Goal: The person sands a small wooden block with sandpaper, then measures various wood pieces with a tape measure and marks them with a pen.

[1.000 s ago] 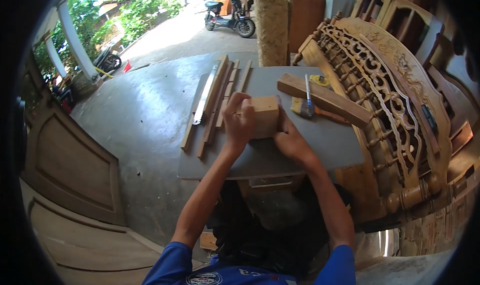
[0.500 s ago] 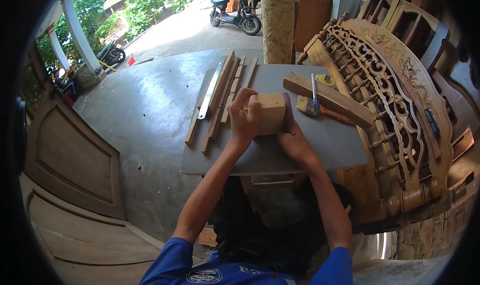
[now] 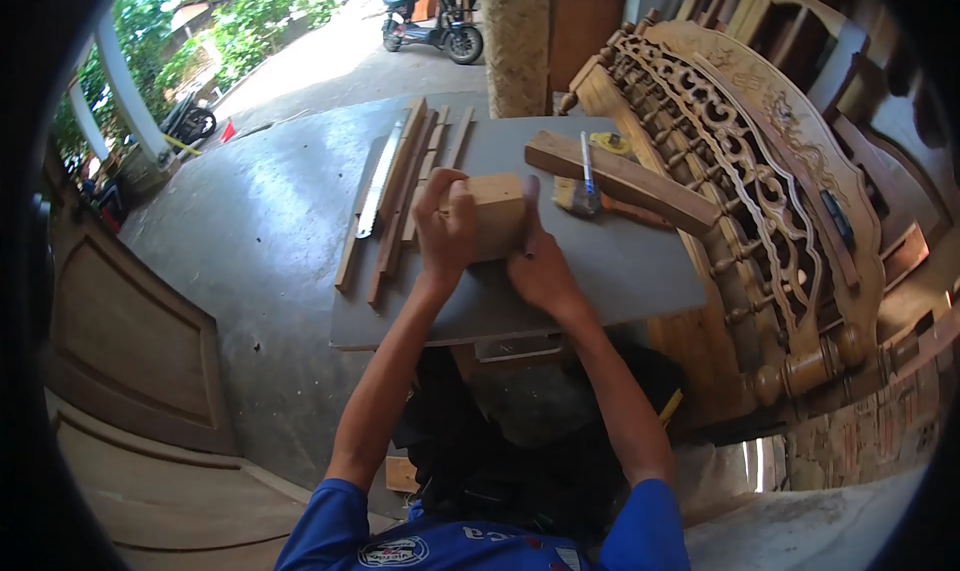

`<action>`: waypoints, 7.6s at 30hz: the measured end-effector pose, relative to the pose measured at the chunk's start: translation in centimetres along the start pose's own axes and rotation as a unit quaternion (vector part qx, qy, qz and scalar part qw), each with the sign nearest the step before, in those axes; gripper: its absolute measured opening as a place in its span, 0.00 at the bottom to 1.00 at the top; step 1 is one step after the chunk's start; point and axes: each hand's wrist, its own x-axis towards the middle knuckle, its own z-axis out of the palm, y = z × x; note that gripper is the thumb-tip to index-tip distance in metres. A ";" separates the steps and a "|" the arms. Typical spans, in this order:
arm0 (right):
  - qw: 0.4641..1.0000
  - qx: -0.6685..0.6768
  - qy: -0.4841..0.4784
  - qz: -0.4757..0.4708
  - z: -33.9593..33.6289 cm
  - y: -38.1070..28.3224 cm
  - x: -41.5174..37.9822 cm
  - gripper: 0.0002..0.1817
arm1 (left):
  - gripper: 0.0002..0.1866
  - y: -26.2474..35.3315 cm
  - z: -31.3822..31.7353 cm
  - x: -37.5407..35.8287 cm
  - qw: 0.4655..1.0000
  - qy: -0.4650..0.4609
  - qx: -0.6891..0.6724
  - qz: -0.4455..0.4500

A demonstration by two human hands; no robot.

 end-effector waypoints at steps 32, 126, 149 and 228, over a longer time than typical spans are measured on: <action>0.997 0.067 0.014 0.019 -0.9 -1.9 0.2 0.41 | 0.08 -0.1 0.3 0.2 0.998 0.009 -0.048 -0.029; 0.635 0.767 -0.019 0.092 -1.0 0.7 -0.7 0.27 | 0.15 2.6 0.1 4.4 0.923 -0.299 0.243 -0.013; 0.944 0.319 0.083 -0.001 1.3 -2.6 3.9 0.31 | 0.16 3.1 0.0 3.5 0.910 -0.269 0.306 0.072; 0.984 0.033 0.153 -0.085 0.8 -3.7 6.5 0.27 | 0.16 2.6 -0.9 4.8 0.878 -0.355 0.315 0.058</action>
